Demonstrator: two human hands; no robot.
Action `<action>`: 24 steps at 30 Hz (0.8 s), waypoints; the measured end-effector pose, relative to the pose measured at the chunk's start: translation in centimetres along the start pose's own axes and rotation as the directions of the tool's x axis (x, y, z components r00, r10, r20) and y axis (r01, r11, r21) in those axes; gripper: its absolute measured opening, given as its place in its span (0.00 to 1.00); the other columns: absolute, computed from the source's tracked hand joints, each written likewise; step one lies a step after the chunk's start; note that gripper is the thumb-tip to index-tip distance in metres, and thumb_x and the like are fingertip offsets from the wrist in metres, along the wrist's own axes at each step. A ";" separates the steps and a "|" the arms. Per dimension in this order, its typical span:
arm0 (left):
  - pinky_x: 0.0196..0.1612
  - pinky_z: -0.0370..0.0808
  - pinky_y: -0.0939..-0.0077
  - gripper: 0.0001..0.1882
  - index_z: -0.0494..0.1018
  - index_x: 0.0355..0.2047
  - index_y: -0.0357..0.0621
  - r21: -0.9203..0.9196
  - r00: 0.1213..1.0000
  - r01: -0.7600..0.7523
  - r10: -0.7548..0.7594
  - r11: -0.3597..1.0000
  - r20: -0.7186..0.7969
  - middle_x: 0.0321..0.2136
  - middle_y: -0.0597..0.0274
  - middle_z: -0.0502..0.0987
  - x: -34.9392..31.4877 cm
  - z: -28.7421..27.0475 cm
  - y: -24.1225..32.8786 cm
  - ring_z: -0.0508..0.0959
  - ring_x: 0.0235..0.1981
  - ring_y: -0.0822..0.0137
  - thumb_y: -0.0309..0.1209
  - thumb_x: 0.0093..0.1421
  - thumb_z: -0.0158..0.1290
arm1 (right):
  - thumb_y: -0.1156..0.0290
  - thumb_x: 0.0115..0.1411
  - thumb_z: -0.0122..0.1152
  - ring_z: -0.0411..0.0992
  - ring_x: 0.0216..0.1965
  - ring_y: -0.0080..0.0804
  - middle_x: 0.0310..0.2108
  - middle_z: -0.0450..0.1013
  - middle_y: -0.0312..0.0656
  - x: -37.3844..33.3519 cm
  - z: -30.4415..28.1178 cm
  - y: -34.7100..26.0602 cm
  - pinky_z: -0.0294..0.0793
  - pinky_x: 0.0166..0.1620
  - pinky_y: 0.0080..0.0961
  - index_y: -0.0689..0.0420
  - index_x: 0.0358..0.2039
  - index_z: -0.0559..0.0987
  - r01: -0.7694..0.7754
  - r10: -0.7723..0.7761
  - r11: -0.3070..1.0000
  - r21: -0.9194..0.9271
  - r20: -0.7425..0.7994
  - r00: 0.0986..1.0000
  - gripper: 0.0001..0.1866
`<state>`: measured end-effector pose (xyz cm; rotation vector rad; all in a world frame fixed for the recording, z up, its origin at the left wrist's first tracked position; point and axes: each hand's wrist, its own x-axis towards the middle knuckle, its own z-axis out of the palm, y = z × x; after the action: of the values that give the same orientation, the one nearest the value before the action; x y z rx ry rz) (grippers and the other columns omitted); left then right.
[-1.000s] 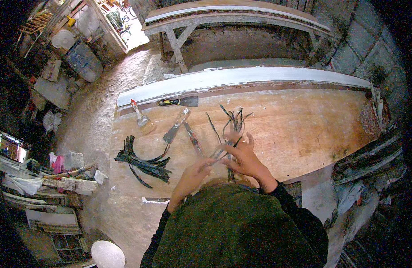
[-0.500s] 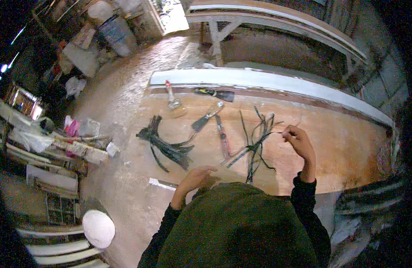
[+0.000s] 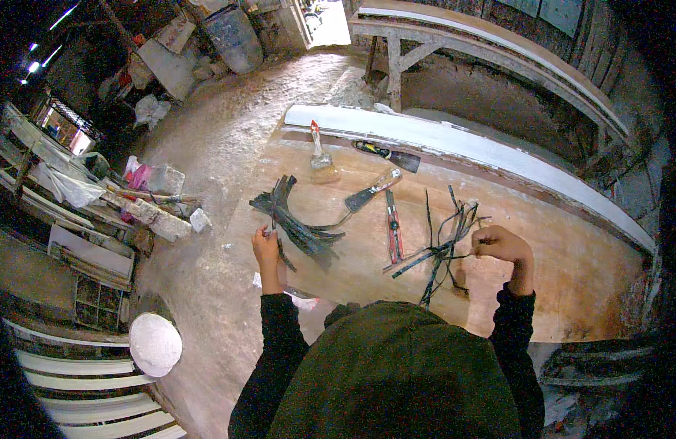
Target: The person retrieves a bundle of dark strips from a plastic bag and moves to a workbench. They then repeatedly strip the outer sheath from the strips by hand, separating the inner wires and placing the processed pieces on the table.
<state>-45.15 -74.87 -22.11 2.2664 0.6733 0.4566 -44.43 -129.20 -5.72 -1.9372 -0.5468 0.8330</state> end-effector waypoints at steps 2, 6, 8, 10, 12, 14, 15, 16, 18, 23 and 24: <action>0.37 0.67 0.69 0.16 0.69 0.36 0.40 -0.015 1.000 0.024 -0.024 1.000 -0.001 0.31 0.52 0.70 0.8 0.9 -1.5 0.70 0.34 0.57 0.33 0.47 0.53 | 0.69 0.49 0.52 0.65 0.23 0.21 0.18 0.67 0.35 2.4 0.3 0.6 0.65 0.28 0.20 0.61 0.20 0.71 -0.073 0.074 0.997 -0.038 0.025 0.997 0.08; 0.33 0.68 0.68 0.14 0.70 0.32 0.37 0.000 1.000 0.007 -0.007 1.000 0.019 0.27 0.51 0.72 1.2 1.8 -1.3 0.71 0.28 0.57 0.33 0.47 0.53 | 0.68 0.49 0.54 0.65 0.22 0.21 0.17 0.67 0.34 3.9 1.3 1.4 0.64 0.26 0.20 0.61 0.20 0.71 -0.195 0.181 0.968 -0.156 -0.099 0.978 0.09; 0.30 0.68 0.70 0.13 0.71 0.30 0.36 -0.002 0.998 0.035 -0.035 0.999 0.050 0.24 0.52 0.73 1.1 1.1 0.3 0.72 0.25 0.58 0.33 0.48 0.52 | 0.67 0.50 0.54 0.63 0.22 0.20 0.17 0.66 0.34 3.8 1.4 3.3 0.63 0.25 0.20 0.61 0.20 0.71 -0.168 0.111 0.950 -0.263 -0.219 0.969 0.10; 0.27 0.68 0.73 0.11 0.71 0.28 0.36 -0.024 0.992 0.091 -0.089 0.996 0.087 0.22 0.55 0.73 0.5 0.3 2.1 0.72 0.20 0.61 0.33 0.50 0.51 | 0.66 0.51 0.54 0.62 0.21 0.19 0.16 0.65 0.33 2.8 1.7 1.0 0.62 0.25 0.20 0.60 0.20 0.71 -0.017 -0.013 0.993 -0.115 -0.251 0.968 0.10; 0.23 0.67 0.77 0.10 0.72 0.27 0.37 -0.389 0.972 0.229 -0.192 0.892 0.133 0.22 0.59 0.73 0.3 -0.8 0.6 0.71 0.19 0.66 0.33 0.52 0.49 | 0.66 0.52 0.55 0.62 0.22 0.19 0.18 0.65 0.34 1.9 1.7 -1.9 0.62 0.27 0.20 0.59 0.20 0.70 0.092 -0.072 0.992 0.082 -0.227 0.971 0.11; 0.20 0.66 0.81 0.10 0.72 0.27 0.39 -0.607 0.963 0.267 -0.225 0.749 0.146 0.20 0.63 0.71 0.0 -1.0 -1.2 0.70 0.17 0.71 0.34 0.54 0.48 | 0.67 0.53 0.54 0.63 0.26 0.19 0.20 0.66 0.33 0.0 1.8 -4.2 0.63 0.30 0.18 0.59 0.22 0.70 0.220 -0.162 0.954 0.202 -0.267 0.950 0.09; 0.18 0.65 0.83 0.10 0.72 0.27 0.40 -0.662 0.970 0.230 -0.223 0.713 0.096 0.18 0.66 0.70 -0.5 -1.3 -1.0 0.69 0.16 0.75 0.34 0.55 0.47 | 0.68 0.53 0.54 0.64 0.27 0.19 0.21 0.66 0.32 -0.6 1.7 -5.2 0.64 0.31 0.17 0.58 0.23 0.70 0.289 -0.212 0.923 0.254 -0.290 0.933 0.08; 0.17 0.65 0.83 0.09 0.72 0.28 0.40 -0.694 0.958 0.271 -0.254 0.667 0.130 0.17 0.67 0.69 -1.3 -1.4 -0.8 0.68 0.16 0.75 0.34 0.55 0.48 | 0.69 0.53 0.53 0.64 0.28 0.20 0.22 0.67 0.32 -1.3 1.6 -5.8 0.65 0.32 0.19 0.58 0.24 0.71 0.335 -0.265 0.916 0.222 -0.291 0.919 0.07; 0.16 0.65 0.84 0.09 0.72 0.30 0.41 -0.738 0.930 0.359 -0.289 0.572 0.229 0.16 0.69 0.67 -2.8 -3.1 3.4 0.67 0.15 0.77 0.34 0.54 0.48 | 0.69 0.53 0.53 0.65 0.28 0.20 0.22 0.67 0.33 -3.1 1.5 -5.8 0.65 0.33 0.19 0.58 0.23 0.71 0.323 -0.285 0.932 0.162 -0.222 0.933 0.06; 0.16 0.65 0.86 0.10 0.71 0.34 0.44 -0.804 0.926 0.349 -0.309 0.482 0.217 0.14 0.72 0.64 -3.9 -4.2 6.1 0.64 0.13 0.80 0.33 0.54 0.49 | 0.70 0.52 0.52 0.67 0.29 0.25 0.24 0.70 0.36 -1.5 1.8 -1.6 0.66 0.35 0.22 0.60 0.25 0.73 0.084 -0.068 0.979 0.183 -0.091 0.993 0.06; 0.16 0.65 0.86 0.10 0.71 0.34 0.44 -0.812 0.930 0.343 -0.292 0.472 0.224 0.14 0.72 0.64 -3.7 -4.3 6.1 0.64 0.14 0.80 0.33 0.54 0.49 | 0.68 0.50 0.52 0.69 0.29 0.29 0.26 0.72 0.39 -0.3 1.6 -0.2 0.67 0.36 0.25 0.60 0.27 0.74 0.107 -0.107 0.994 -0.007 -0.026 0.994 0.08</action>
<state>-48.24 -78.44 -15.20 1.1678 0.6337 0.4051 -45.80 -128.41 -5.94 -1.9036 -0.6317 0.7382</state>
